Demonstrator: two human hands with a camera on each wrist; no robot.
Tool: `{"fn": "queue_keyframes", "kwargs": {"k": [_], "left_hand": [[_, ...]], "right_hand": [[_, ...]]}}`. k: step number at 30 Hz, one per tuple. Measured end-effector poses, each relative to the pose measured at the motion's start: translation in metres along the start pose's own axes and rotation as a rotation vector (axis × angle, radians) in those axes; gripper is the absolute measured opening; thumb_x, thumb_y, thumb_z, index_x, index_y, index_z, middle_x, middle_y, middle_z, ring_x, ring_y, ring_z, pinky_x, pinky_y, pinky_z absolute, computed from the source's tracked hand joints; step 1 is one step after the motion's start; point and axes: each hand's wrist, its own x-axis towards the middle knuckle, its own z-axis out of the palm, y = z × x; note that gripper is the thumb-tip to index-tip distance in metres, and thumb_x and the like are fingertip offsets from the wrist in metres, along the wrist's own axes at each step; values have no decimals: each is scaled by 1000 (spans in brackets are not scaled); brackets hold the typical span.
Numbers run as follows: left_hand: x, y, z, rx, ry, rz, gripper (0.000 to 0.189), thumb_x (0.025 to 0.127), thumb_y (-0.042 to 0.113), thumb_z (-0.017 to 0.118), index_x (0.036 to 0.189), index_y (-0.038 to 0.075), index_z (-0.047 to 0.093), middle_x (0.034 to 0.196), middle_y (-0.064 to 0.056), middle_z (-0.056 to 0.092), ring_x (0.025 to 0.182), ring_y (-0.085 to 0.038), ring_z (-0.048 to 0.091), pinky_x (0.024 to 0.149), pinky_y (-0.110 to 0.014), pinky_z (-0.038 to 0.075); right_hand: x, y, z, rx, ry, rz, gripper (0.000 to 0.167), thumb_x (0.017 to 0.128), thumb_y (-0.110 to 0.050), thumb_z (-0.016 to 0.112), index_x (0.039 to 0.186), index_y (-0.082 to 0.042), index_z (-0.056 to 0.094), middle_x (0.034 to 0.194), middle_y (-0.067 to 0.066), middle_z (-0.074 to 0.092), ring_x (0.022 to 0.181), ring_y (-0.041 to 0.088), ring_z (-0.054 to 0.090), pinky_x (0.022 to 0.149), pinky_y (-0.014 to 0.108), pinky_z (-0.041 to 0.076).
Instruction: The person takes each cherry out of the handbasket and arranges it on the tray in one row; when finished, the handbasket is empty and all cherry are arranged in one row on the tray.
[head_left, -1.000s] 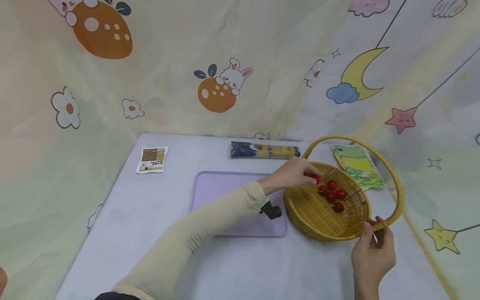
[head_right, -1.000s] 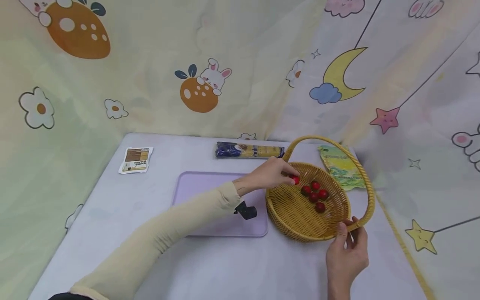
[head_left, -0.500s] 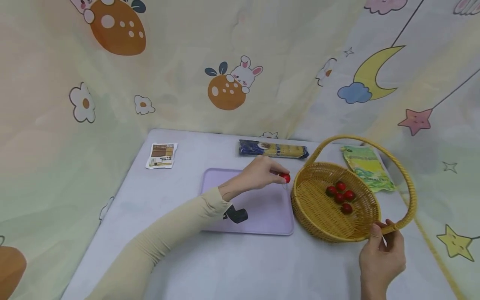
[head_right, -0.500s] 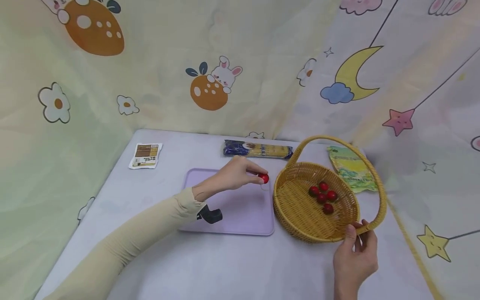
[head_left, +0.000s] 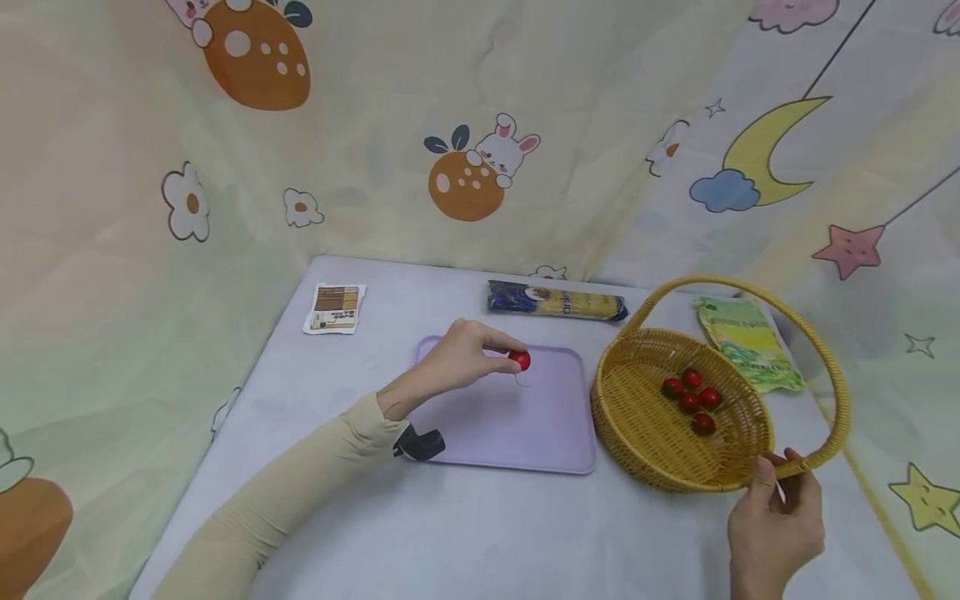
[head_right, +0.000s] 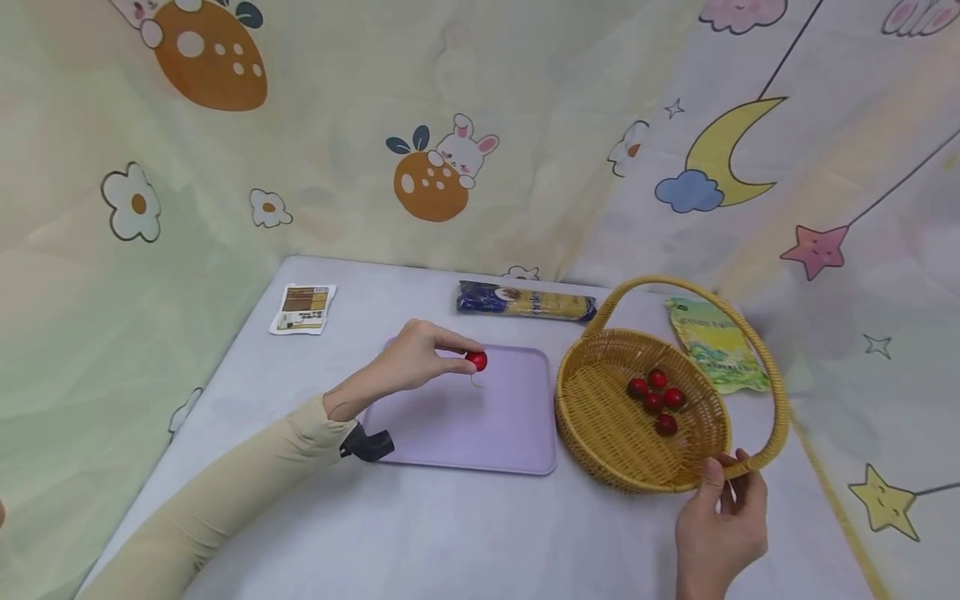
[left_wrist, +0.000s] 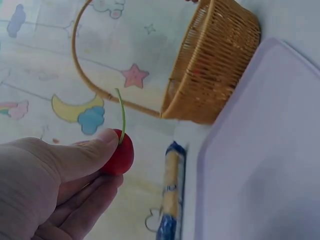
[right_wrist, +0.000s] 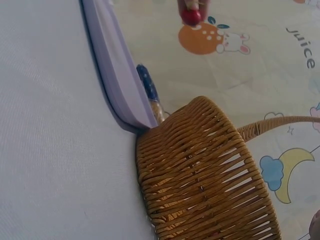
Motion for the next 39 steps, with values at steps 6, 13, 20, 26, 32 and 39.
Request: {"fn": "queue_keyframes", "kwargs": {"k": [6,13,20,26,32,39], "left_hand": [[-26,-27,-11,5,29,-56,27,87,25,87,114,23,84,110,5,81,104,-14,74,78,-31,56],[-52,-58,-24,57,77,-85,25,85,22,89,109,19,85,105,4,81,101,-12,75,83,-31,59],[-71,-79,-32,76,95,-136,22,85,16,87,108,17,85,103,2,82,105,-18,74,91,-41,60],[-85,-92,-33,135,107,-186,20,87,15,85,107,17,85,102,3,82,109,-21,74,95,-44,59],[-89,-97,-31,184,91,-158,21,88,15,84,108,12,84,103,-1,82,105,-21,74,94,-46,59],[-88,-100,-26,261,74,-120,29,88,15,84,116,7,81,109,-10,80,106,-24,74,94,-48,59]], "right_hand": [[0,1,-1,-8,-7,13,38,104,-31,63,139,-16,65,127,9,71,115,-1,65,102,17,52],[1,2,-2,-9,-14,3,38,104,-30,62,139,-16,65,130,15,70,116,0,65,102,16,51],[1,2,-3,-17,-3,10,39,104,-32,62,139,-15,65,129,12,70,116,-1,64,102,16,51],[3,2,2,7,-11,14,39,103,-26,65,139,-9,65,113,-18,63,113,-2,64,101,16,52],[4,3,4,2,-18,-11,39,103,-24,65,138,-7,65,111,-24,60,113,-3,63,101,16,52],[2,2,-2,-5,-21,-15,40,104,-28,64,138,-8,65,111,-22,60,112,-4,63,99,14,52]]}}
